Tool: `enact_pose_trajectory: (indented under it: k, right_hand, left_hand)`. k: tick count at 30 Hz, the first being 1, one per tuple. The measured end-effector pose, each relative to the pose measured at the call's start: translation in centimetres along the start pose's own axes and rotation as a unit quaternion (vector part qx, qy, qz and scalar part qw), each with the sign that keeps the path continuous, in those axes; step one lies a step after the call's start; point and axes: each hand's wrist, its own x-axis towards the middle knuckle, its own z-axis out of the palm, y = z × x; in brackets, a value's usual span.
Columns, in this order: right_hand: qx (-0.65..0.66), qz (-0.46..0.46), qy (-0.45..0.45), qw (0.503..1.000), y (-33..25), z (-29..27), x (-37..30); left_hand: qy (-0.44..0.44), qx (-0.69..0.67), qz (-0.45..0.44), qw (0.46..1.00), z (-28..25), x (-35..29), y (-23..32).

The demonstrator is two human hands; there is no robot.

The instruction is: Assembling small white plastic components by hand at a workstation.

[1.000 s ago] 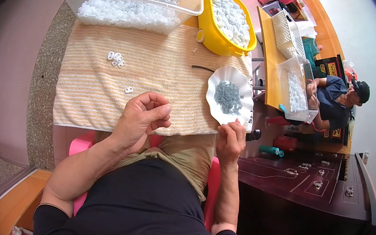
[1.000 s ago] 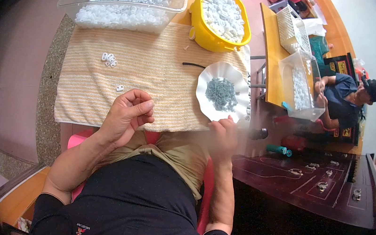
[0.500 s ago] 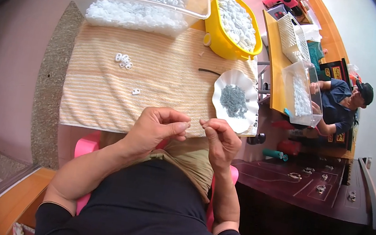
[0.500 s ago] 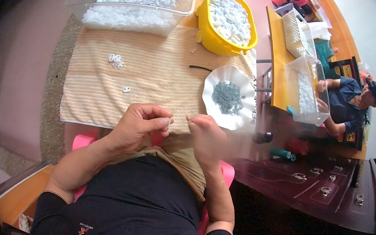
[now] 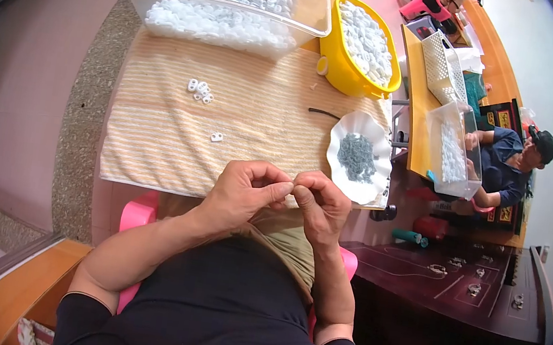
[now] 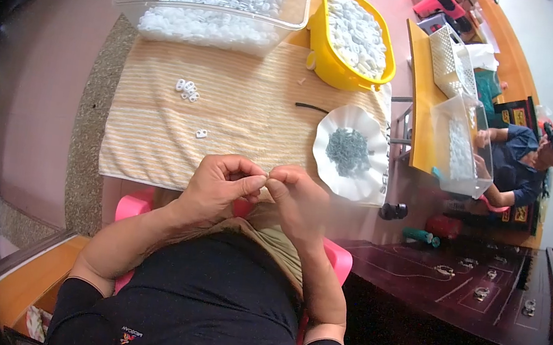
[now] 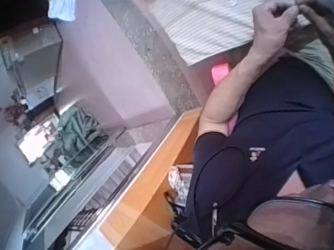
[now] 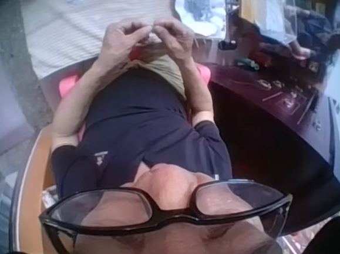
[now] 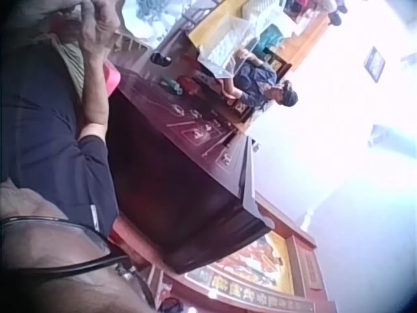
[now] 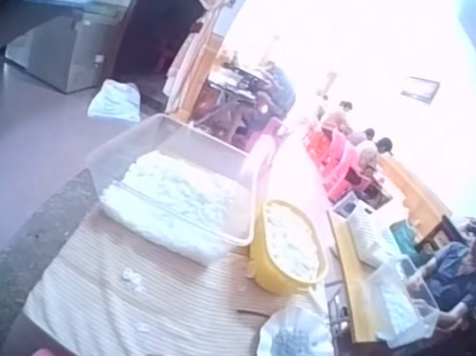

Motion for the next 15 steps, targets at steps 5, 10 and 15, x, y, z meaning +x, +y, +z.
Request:
enact_pose_trajectory:
  k: [5,10,15]
  right_hand:
    - [0.042,0.042,0.001,0.998,0.12,0.02,-0.12]
    - [0.071,0.117,0.010,0.991,0.18,0.01,0.00]
    - [0.093,0.148,-0.022,0.984,0.46,-0.43,0.38]
  left_hand:
    - [-0.008,0.053,0.030,0.998,0.01,-0.13,0.00]
    - [-0.011,0.082,0.046,0.996,0.15,-0.24,0.40]
    - [-0.004,0.113,0.071,0.991,0.26,-0.30,0.55]
